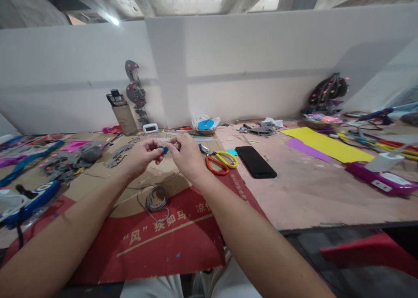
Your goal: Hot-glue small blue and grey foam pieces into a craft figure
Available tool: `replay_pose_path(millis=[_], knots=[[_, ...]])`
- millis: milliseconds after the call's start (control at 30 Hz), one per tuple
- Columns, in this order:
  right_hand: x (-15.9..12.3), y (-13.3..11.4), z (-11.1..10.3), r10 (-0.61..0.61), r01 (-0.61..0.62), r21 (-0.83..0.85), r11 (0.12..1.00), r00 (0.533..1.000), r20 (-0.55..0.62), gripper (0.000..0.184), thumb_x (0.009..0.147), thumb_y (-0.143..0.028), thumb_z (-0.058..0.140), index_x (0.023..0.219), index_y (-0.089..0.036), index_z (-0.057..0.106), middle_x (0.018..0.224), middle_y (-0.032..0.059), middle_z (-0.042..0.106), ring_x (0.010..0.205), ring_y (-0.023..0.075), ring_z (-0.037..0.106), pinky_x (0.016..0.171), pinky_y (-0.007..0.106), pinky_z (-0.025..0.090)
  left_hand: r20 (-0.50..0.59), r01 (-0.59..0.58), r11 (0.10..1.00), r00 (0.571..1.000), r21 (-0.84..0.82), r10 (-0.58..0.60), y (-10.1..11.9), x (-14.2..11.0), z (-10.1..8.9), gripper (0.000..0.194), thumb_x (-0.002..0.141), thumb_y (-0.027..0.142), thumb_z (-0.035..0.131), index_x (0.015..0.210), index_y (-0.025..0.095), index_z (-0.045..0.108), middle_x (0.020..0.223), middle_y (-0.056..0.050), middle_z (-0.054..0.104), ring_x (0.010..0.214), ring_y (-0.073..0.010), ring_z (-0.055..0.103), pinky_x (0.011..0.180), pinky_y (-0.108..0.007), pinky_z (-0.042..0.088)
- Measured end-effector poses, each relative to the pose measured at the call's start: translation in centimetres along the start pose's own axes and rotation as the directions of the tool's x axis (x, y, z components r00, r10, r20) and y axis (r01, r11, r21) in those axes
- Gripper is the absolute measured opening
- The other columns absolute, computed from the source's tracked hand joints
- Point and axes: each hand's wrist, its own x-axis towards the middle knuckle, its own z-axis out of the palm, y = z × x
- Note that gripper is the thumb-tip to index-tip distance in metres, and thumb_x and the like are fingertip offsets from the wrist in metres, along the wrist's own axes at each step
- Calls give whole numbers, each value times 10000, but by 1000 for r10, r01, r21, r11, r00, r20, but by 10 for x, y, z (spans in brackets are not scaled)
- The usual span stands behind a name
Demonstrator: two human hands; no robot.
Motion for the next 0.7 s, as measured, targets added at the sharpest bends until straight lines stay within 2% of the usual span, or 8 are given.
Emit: replay_pose_path(millis=[300, 567, 700], knots=[[0, 2, 2, 13, -14, 30, 999, 999, 29, 113, 822, -269, 532, 797, -187, 607, 782, 14, 551, 716, 136, 483, 685, 272, 383, 48, -38, 998, 998, 46, 36, 1, -1, -1, 137, 725, 259, 630, 734, 168, 529, 585, 19, 552, 490, -84, 488, 492, -224, 398], [-1, 1, 2, 17, -19, 40, 999, 999, 37, 123, 815, -279, 543, 799, -188, 625, 746, 7, 533, 703, 139, 471, 680, 277, 371, -52, -20, 1000, 998, 12, 21, 1, -1, -2, 173, 706, 288, 654, 768, 173, 540, 554, 31, 529, 445, -70, 439, 438, -205, 335], [-2, -2, 1, 4, -4, 24, 1000, 1000, 11, 117, 813, -266, 542, 808, -192, 632, 746, 7, 529, 677, 134, 462, 666, 275, 374, -68, 13, 1000, 998, -15, -14, 3, -2, -1, 184, 711, 287, 652, 770, 171, 522, 537, 42, 496, 424, -56, 416, 410, -185, 294]])
